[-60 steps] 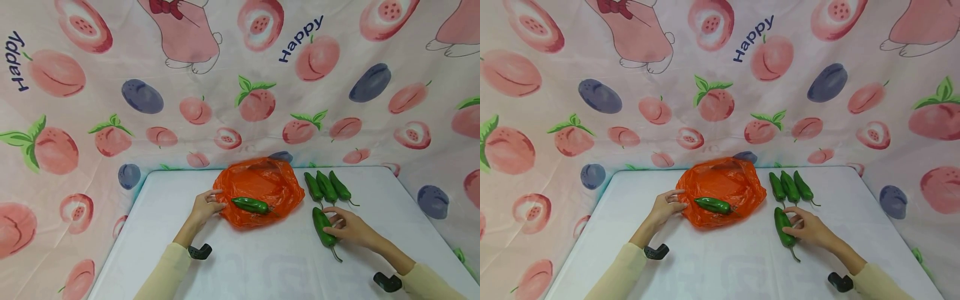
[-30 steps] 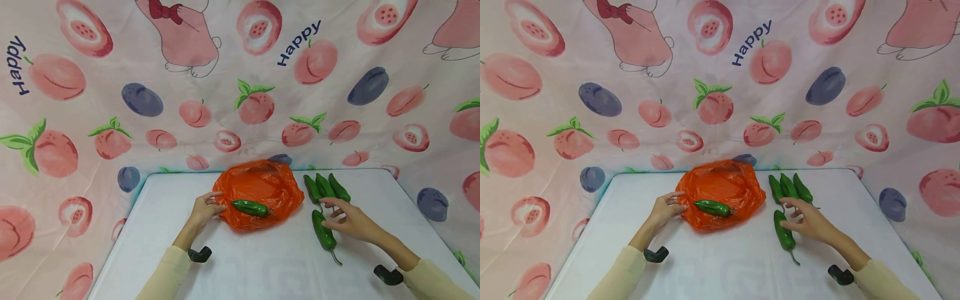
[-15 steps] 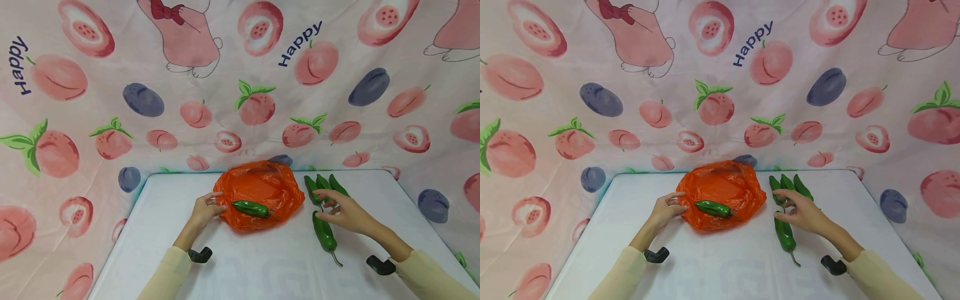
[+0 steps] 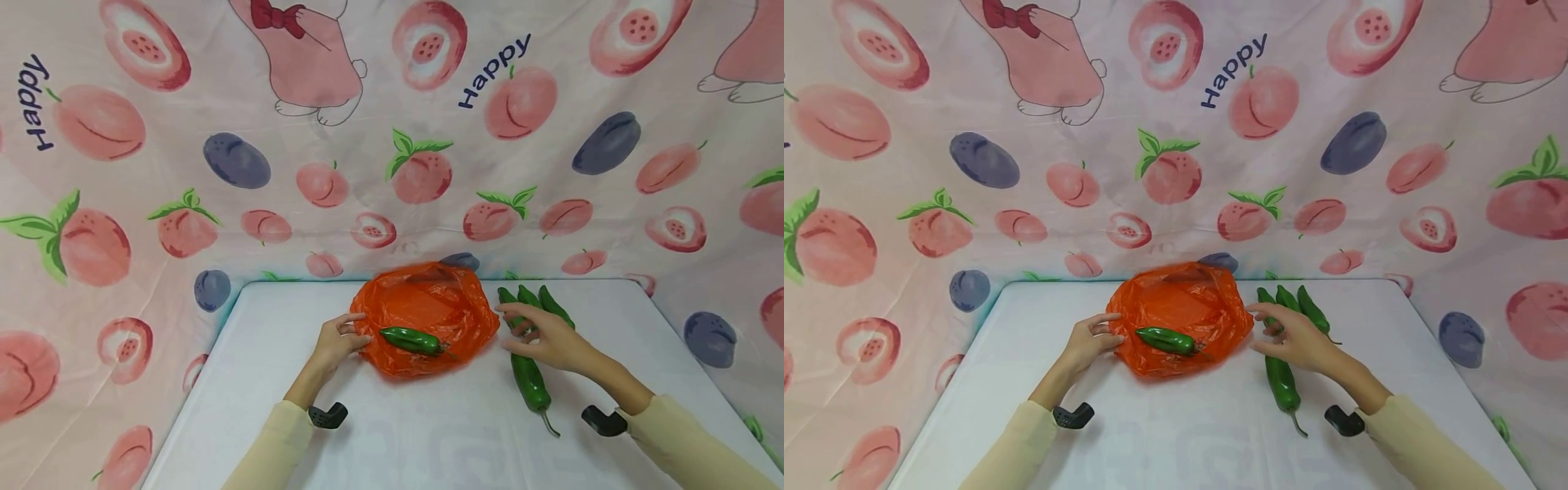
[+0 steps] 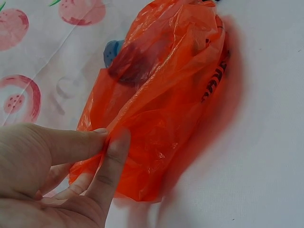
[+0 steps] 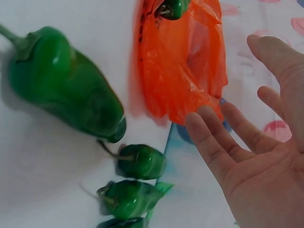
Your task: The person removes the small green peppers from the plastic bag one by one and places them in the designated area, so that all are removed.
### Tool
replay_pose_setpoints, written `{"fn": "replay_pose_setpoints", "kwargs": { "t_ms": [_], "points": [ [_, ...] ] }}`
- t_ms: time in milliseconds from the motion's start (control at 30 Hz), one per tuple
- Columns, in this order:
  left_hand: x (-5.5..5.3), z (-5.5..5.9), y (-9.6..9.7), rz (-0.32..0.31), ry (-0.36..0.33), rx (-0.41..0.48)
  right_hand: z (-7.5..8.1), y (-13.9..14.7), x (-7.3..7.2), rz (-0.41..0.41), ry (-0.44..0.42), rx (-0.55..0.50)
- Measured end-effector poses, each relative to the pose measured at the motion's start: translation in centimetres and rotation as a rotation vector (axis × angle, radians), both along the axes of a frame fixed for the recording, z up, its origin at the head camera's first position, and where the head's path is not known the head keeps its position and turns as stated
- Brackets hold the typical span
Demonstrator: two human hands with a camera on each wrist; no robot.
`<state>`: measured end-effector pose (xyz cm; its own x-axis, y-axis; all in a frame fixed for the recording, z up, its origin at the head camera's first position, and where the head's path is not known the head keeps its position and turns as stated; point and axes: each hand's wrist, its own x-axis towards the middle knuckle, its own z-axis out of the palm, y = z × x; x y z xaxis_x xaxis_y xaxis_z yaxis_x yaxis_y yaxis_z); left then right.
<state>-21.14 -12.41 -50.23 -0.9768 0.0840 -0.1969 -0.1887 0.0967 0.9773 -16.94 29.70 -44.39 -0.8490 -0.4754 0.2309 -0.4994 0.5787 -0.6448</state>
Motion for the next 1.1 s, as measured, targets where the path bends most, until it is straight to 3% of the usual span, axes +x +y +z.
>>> {"fn": "replay_pose_setpoints", "kwargs": {
  "t_ms": [300, 867, 1100],
  "points": [
    [-0.1, -0.1, 0.0, 0.009, -0.009, -0.008, 0.4, -1.9, -1.7, 0.043, -0.033, 0.004],
    [-0.1, -0.1, 0.0, 0.02, -0.02, 0.0, 0.9, -5.3, -3.6, 0.077, -0.044, 0.035],
    [-0.2, -0.1, 0.0, 0.014, -0.026, 0.003, 1.0, -6.9, -4.7, 0.132, -0.047, 0.038]
  ]
}}
